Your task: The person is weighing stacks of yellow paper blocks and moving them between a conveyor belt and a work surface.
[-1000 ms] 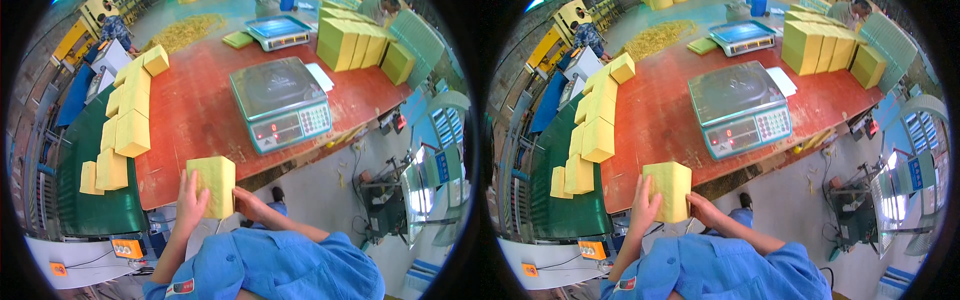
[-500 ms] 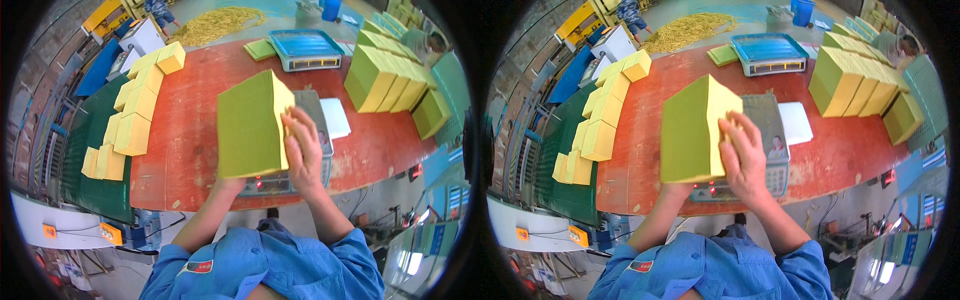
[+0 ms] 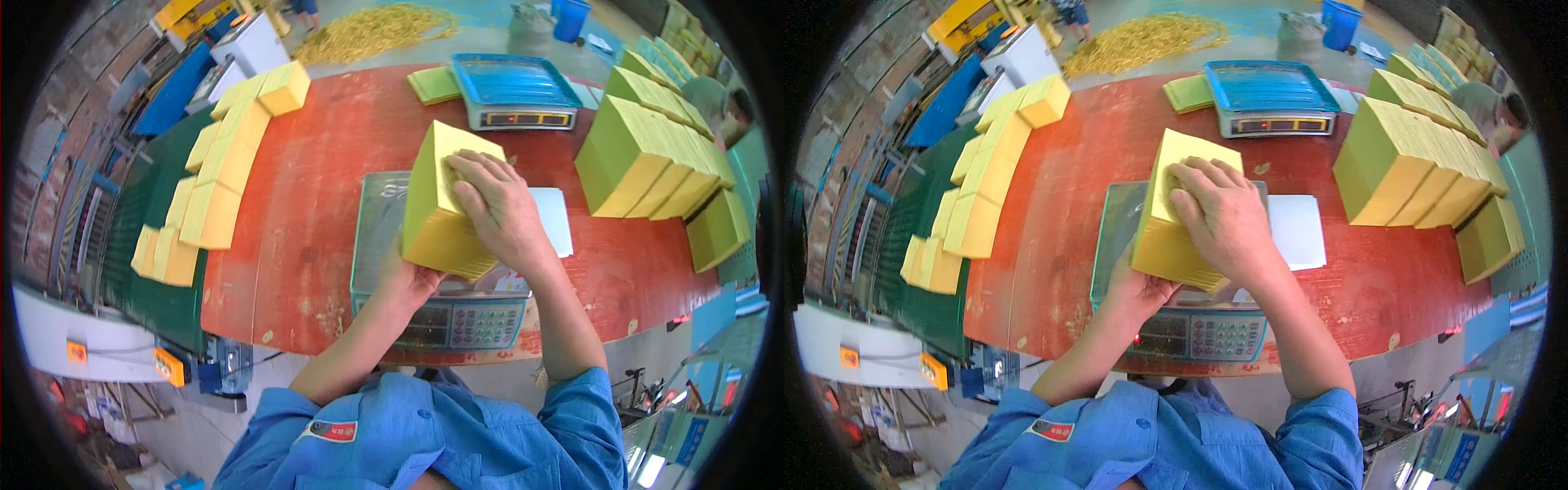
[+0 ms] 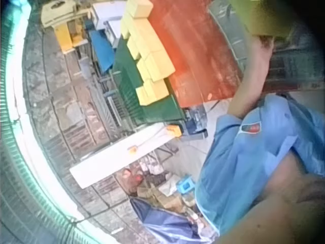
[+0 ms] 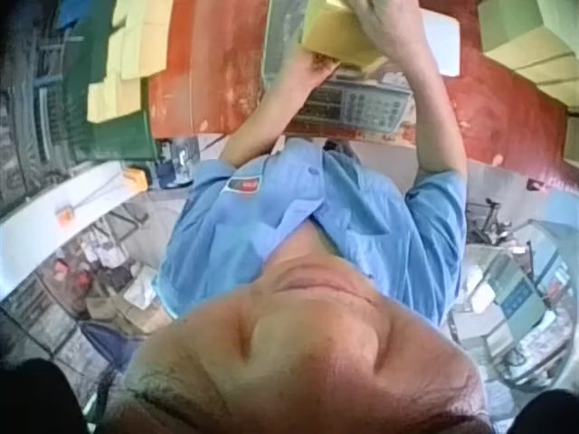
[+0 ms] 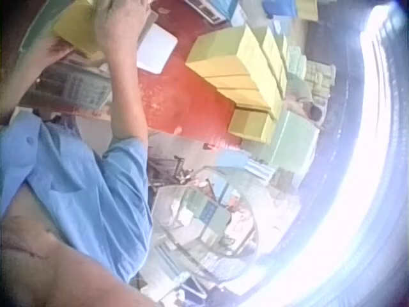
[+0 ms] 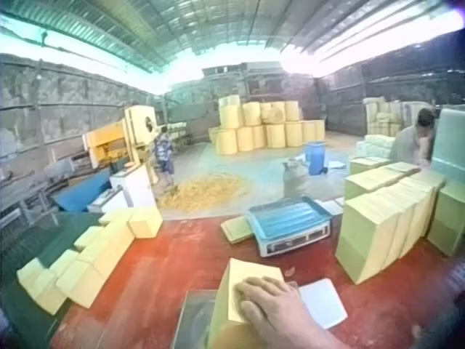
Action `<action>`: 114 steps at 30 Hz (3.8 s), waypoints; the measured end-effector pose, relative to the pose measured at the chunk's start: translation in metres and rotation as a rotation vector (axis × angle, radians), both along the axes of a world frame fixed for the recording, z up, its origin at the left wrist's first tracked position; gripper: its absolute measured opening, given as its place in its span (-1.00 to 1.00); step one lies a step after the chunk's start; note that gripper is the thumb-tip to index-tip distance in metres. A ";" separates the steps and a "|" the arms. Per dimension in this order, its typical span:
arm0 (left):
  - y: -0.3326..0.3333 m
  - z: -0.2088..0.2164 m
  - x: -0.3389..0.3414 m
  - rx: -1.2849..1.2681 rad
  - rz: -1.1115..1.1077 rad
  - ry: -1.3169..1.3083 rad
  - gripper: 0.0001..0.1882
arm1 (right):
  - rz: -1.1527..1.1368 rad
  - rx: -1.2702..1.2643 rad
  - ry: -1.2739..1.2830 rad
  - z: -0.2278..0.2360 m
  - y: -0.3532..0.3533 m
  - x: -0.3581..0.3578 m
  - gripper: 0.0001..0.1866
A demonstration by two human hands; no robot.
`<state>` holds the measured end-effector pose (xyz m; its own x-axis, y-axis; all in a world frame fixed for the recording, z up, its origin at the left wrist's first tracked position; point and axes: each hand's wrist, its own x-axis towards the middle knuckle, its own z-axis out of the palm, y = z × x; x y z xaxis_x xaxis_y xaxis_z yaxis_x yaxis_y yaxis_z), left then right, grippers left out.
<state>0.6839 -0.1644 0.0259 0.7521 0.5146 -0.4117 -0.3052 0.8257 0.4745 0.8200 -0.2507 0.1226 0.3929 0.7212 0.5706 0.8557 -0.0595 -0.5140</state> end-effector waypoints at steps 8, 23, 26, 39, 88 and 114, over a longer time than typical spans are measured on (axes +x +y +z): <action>0.012 0.022 -0.125 -0.032 -0.258 -0.038 -0.43 | -0.043 -0.245 -0.222 -0.010 -0.013 -0.043 -0.55; 0.433 0.012 -0.362 1.292 0.136 1.644 -0.41 | 0.460 -0.227 0.144 0.010 0.142 -0.252 -0.59; 0.460 0.001 -0.370 1.220 0.061 1.546 -0.39 | 0.536 -0.276 0.153 -0.011 0.179 -0.288 -0.61; 0.429 -0.031 -0.318 0.817 -0.544 0.454 -0.21 | 0.380 -0.201 0.113 -0.035 0.206 -0.278 -0.57; 0.002 -0.023 -0.372 0.221 0.264 0.116 -0.40 | 0.377 -0.451 0.858 -0.136 0.013 -0.264 -0.42; 0.066 0.146 -0.012 0.985 -0.475 0.265 -0.15 | 0.011 0.180 1.121 -0.007 -0.003 0.022 -0.68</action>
<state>0.6723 -0.0981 0.1714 0.9078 0.3878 -0.1597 0.1476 0.0610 0.9872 0.8421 -0.2541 0.1156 0.7416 0.6709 -0.0026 -0.0917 0.0975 -0.9910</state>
